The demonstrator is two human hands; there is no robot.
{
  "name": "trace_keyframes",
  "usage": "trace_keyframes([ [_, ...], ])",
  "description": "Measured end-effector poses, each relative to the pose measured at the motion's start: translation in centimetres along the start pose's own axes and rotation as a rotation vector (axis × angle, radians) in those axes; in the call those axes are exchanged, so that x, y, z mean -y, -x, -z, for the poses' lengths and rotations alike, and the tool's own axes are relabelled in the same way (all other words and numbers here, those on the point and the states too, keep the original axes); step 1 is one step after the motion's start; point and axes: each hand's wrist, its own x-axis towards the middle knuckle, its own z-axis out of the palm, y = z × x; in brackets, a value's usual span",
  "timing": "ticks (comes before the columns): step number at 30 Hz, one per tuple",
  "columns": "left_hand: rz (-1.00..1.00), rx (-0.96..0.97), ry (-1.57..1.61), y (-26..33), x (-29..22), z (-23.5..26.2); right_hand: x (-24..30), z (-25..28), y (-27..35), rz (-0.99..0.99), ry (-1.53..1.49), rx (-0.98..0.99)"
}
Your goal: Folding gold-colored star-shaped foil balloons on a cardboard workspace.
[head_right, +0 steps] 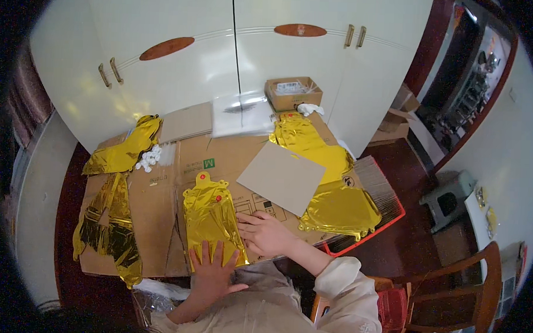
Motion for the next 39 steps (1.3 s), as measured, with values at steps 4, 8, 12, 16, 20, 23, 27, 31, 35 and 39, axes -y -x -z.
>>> trace_keyframes([
  [4, -0.030, -0.017, -0.018, 0.0, 0.1, -0.1, 0.0, -0.1, 0.2, -0.012, 0.038, -0.023],
  [8, -0.006, -0.001, 0.003, 0.1, 0.0, 0.0, 0.0, 0.0, 0.3, -0.022, 0.053, 0.008],
  [12, -0.001, -0.003, 0.005, 0.0, 0.0, 0.0, -0.1, 0.0, 0.3, -0.013, 0.058, -0.036],
  [16, -0.011, -0.010, 0.006, -0.2, 0.1, 0.1, 0.0, 0.2, 0.2, -0.014, 0.057, -0.087],
  [20, -0.004, -0.017, -0.006, -0.1, 0.1, 0.0, -0.1, -0.4, -0.9, -0.016, 0.080, -0.068],
  [23, 0.005, -0.004, 0.002, 0.1, 0.0, 0.0, -0.4, -0.5, -1.4, -0.020, 0.081, -0.041],
  [27, -0.002, -0.006, 0.021, 0.0, 0.1, 0.2, -0.6, -0.5, -1.1, -0.047, 0.088, -0.037],
  [31, 0.006, -0.002, 0.044, 0.0, 0.1, -0.1, -0.8, -0.6, -0.8, -0.067, 0.079, 0.012],
  [35, 0.005, -0.002, 0.028, -0.1, 0.1, 0.1, -1.3, -1.0, -1.0, -0.061, 0.071, -0.033],
  [39, 0.000, -0.006, 0.024, -0.1, 0.1, -0.1, -2.5, -1.5, -2.0, -0.093, 0.135, -0.003],
])
